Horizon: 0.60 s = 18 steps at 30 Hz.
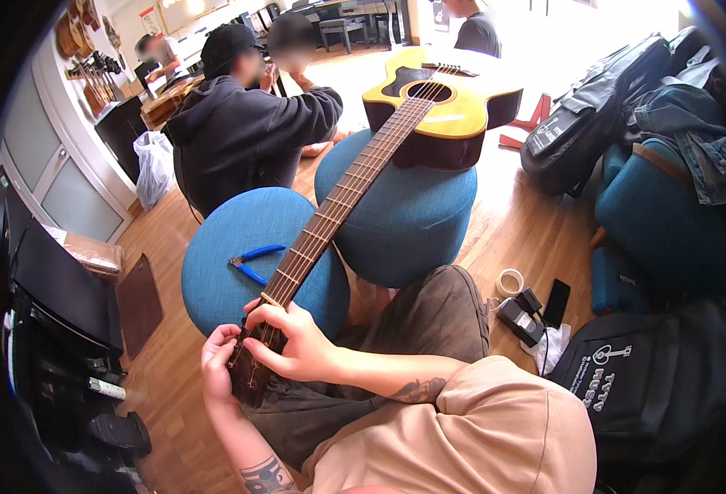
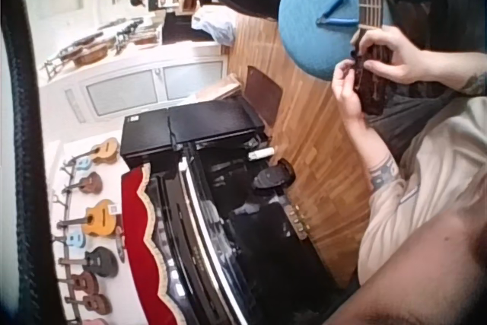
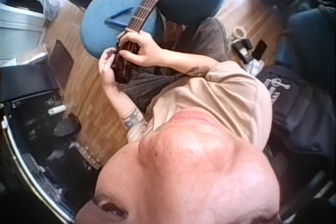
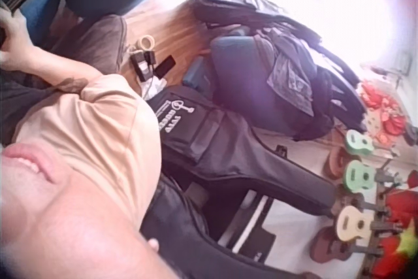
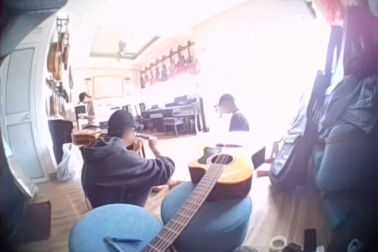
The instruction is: The person sits on the floor and tunes an acoustic guitar by turning the tuning pegs on the headstock. They repeatedly pluck the strings to check the pitch and make fine adjustments to the tension.
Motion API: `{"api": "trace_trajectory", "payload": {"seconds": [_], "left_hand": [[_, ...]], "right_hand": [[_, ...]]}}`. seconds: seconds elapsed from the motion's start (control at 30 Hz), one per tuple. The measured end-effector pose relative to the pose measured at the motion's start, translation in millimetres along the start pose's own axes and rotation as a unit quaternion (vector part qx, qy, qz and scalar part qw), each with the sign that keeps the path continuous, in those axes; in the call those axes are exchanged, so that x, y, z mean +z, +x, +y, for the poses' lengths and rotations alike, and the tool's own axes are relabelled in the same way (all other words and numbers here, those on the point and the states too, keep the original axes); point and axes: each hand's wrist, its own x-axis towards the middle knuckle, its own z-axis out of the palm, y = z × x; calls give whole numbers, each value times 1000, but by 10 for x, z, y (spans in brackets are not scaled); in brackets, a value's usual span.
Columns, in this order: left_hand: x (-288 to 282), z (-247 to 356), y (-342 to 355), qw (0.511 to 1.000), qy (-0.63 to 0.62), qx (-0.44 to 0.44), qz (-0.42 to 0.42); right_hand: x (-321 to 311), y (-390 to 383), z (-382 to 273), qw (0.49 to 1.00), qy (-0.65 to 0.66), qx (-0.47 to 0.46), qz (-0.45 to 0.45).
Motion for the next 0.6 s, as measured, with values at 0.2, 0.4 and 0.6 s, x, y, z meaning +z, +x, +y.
{"api": "trace_trajectory", "payload": {"seconds": [0.2,0.4,0.6], "left_hand": [[-48,-33,14,1000,-6,13,-23],[-14,-32,-21,999,-17,28,15],[43,17,-55,997,55,1,52]], "right_hand": [[-10,-14,14,1000,2,1,2],[-13,-2,24,1000,0,-2,0],[-5,-2,18,1000,2,5,0]]}}
